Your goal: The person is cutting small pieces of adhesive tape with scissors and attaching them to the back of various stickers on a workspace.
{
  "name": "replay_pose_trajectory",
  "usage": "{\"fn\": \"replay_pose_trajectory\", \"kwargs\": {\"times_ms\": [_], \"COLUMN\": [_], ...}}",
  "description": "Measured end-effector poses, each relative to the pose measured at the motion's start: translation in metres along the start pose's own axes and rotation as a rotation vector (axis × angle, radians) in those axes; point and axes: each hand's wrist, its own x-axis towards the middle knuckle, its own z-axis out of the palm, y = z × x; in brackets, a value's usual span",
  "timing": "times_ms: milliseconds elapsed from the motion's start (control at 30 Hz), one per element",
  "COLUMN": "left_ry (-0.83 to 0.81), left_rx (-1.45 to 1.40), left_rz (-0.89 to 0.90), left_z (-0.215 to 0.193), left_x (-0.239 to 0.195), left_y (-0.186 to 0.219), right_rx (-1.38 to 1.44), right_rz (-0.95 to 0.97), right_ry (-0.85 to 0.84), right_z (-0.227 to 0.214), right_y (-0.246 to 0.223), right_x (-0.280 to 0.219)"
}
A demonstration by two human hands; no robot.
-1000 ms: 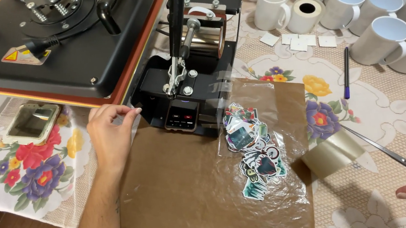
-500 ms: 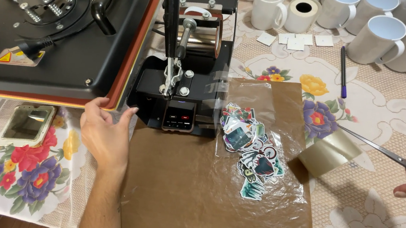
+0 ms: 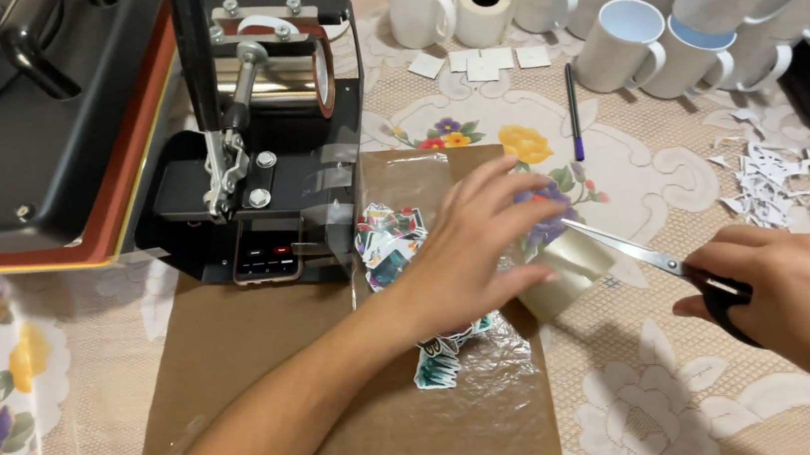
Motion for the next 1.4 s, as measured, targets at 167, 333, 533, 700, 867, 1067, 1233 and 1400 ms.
{"fn": "replay_pose_trajectory", "kwargs": {"times_ms": [167,333,533,700,867,1067,1233,1400], "left_ry": [-0.187,-0.274,-0.313,-0.273,-0.142,-0.064,-0.043,-0.054], "left_rx": [-0.174,-0.209,-0.165,-0.190,-0.169,-0.146,-0.129,-0.135], "left_rz": [-0.030,-0.022,0.039,0.026,0.082,0.040,0.051,0.039], "left_z": [0.037,0.034,0.045,0.051,0.063,0.063,0.059,0.059], "left_x": [0.045,0.056,0.058,0.058,0.061,0.063,0.064,0.065], "left_y": [-0.029,-0.027,-0.030,-0.032,-0.034,-0.031,-0.026,-0.026], "right_rx": [-0.099,-0.256,-0.415,-0.596,-0.369,0.430,0.203,0.310], "right_rz": [-0.065,-0.089,-0.145,-0.117,-0.046,0.014,0.169,0.098], "right_ry": [0.074,0.157,0.304,0.443,0.574,0.210,-0.249,-0.334], "right_z": [-0.011,-0.010,-0.015,-0.023,0.001,0.027,0.007,0.001], "right_y": [-0.008,-0.012,-0.018,-0.022,-0.009,0.021,0.008,0.009], "right_x": [-0.014,-0.023,-0.031,-0.037,-0.043,-0.039,-0.015,0.008]}}
